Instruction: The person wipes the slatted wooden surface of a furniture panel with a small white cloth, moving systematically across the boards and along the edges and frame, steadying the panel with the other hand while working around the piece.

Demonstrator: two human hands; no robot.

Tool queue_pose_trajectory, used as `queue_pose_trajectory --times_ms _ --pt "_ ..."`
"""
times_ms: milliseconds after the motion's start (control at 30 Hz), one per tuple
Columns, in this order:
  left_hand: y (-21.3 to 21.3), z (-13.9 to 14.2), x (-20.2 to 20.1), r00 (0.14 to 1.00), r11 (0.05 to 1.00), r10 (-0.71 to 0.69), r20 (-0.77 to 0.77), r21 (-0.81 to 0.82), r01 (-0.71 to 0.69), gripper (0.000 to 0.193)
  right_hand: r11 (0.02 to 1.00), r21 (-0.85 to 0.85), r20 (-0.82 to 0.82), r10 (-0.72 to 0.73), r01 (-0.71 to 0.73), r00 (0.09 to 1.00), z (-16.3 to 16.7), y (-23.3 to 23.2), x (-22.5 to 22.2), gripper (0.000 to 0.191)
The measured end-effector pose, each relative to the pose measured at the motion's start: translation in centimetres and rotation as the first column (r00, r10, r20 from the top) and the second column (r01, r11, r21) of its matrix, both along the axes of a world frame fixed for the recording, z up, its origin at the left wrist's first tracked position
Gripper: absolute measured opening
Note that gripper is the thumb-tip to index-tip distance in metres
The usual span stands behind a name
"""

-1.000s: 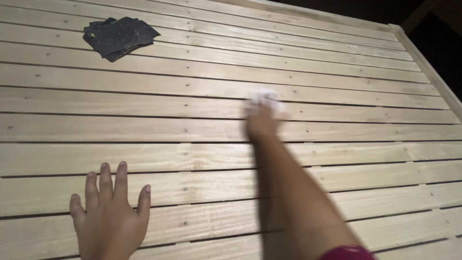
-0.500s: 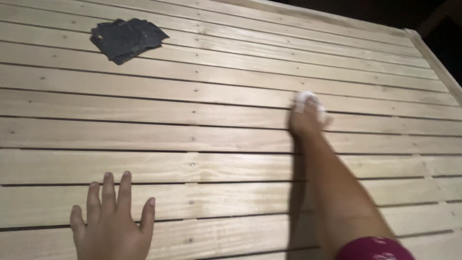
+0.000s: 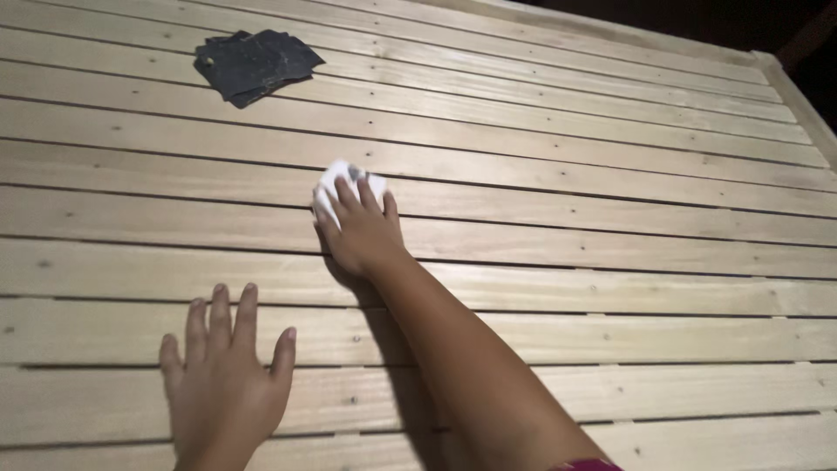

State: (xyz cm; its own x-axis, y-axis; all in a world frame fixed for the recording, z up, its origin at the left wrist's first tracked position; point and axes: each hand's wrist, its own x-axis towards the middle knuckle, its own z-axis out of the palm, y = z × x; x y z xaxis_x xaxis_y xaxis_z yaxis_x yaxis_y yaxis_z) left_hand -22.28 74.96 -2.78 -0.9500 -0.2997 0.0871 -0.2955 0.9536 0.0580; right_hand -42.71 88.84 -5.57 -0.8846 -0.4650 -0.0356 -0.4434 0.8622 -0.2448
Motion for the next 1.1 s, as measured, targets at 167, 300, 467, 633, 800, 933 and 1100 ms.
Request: queue_pose_trajectory --times_ms 167,300,467,633,800,933,1100 --pt "0.3 0.7 -0.1 1.0 1.0 0.004 0.005 0.016 -0.004 0.075 0.991 -0.1 0.03 0.09 -0.087 0.995 3.3 4.9 10.8 0.059" --pt "0.4 1.0 -0.1 0.999 0.999 0.013 0.04 0.033 -0.014 0.075 0.989 -0.132 0.109 0.081 -0.066 0.991 5.6 6.9 20.6 0.056" --pt "0.4 0.8 -0.1 0.998 1.0 0.009 0.057 0.026 -0.01 0.074 0.954 -0.17 0.103 0.265 -0.245 0.959 8.1 8.6 29.3 0.079" --pt "0.3 0.4 0.0 1.0 0.999 -0.001 0.028 0.05 0.0 0.073 0.994 -0.097 0.293 -0.013 0.044 0.956 6.2 7.3 28.4 0.063" --pt "0.4 0.7 0.1 1.0 0.998 -0.013 0.001 0.054 0.013 0.074 0.996 -0.071 -0.105 -0.052 0.044 0.993 2.2 4.4 24.3 0.07" --pt "0.4 1.2 0.1 0.999 0.999 -0.013 0.04 0.045 0.012 0.074 0.988 -0.007 -0.186 -0.153 0.154 0.971 0.0 2.9 13.5 0.069" --pt "0.4 1.1 0.1 1.0 1.0 -0.016 0.01 0.021 0.016 0.074 0.963 0.004 -0.15 -0.265 0.269 0.952 -0.1 2.2 1.1 0.065"
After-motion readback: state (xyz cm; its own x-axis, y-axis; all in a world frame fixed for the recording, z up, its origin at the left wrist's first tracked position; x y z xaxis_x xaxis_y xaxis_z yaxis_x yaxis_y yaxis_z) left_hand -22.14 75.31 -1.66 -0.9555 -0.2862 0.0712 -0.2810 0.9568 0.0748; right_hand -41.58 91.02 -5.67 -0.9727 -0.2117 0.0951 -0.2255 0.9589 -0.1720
